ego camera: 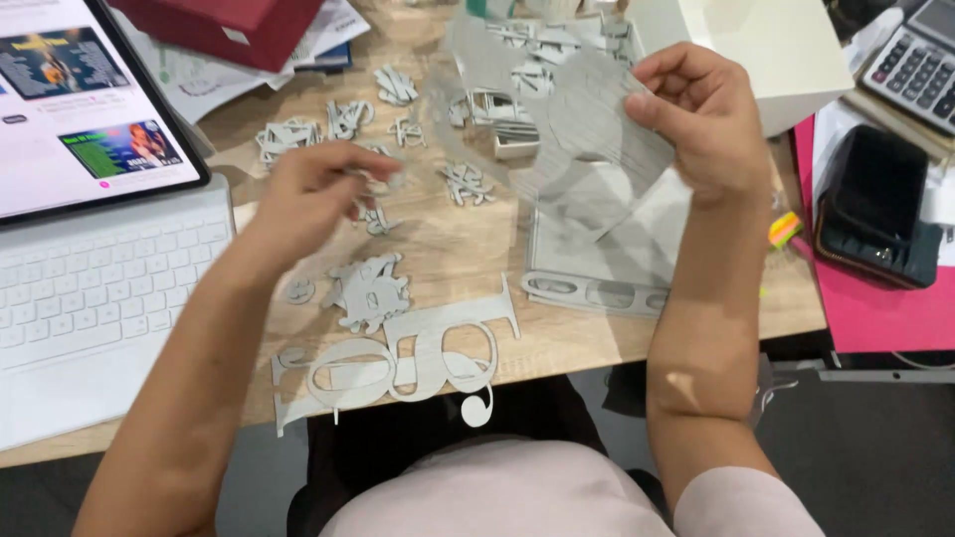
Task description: Punching out pre-cut cardboard letters and shapes from a template sheet on a desk and organizing them.
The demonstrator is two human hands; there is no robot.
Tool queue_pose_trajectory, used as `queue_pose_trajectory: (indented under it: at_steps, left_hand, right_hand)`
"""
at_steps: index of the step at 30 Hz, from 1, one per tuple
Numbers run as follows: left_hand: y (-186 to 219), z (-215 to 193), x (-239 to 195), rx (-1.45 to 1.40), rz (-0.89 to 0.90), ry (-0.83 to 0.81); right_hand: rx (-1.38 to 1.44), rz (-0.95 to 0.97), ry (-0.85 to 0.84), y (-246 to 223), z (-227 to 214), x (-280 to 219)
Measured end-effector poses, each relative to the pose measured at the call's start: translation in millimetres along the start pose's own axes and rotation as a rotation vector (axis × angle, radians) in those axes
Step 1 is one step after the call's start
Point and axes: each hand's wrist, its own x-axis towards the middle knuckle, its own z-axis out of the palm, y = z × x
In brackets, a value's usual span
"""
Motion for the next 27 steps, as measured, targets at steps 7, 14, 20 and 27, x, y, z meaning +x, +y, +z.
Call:
queue_pose_trajectory:
  at_steps: [7,14,20,27]
  left_hand:
    - [31.0,57.7,37.7,-0.21,0.397,-0.558]
    - [44.3,112.2,70.0,-0.885,-0.002,0.109]
    - [56.7,118.1,62.9,-0.995,-0.127,0.147]
    - [48.9,124.2,61.1,-1.089,0.064,0.058]
  right_hand:
    - [0.395,-0.059,0.311,7.0,67.1,12.3]
    - [-0.005,-0.198,0.222,10.2,74.5,9.4]
    - [-0.058,-0.166,0.174,1.2,68.3,6.7]
    - [-0.287,-0.219,0.133,-6.9,68.0,3.8]
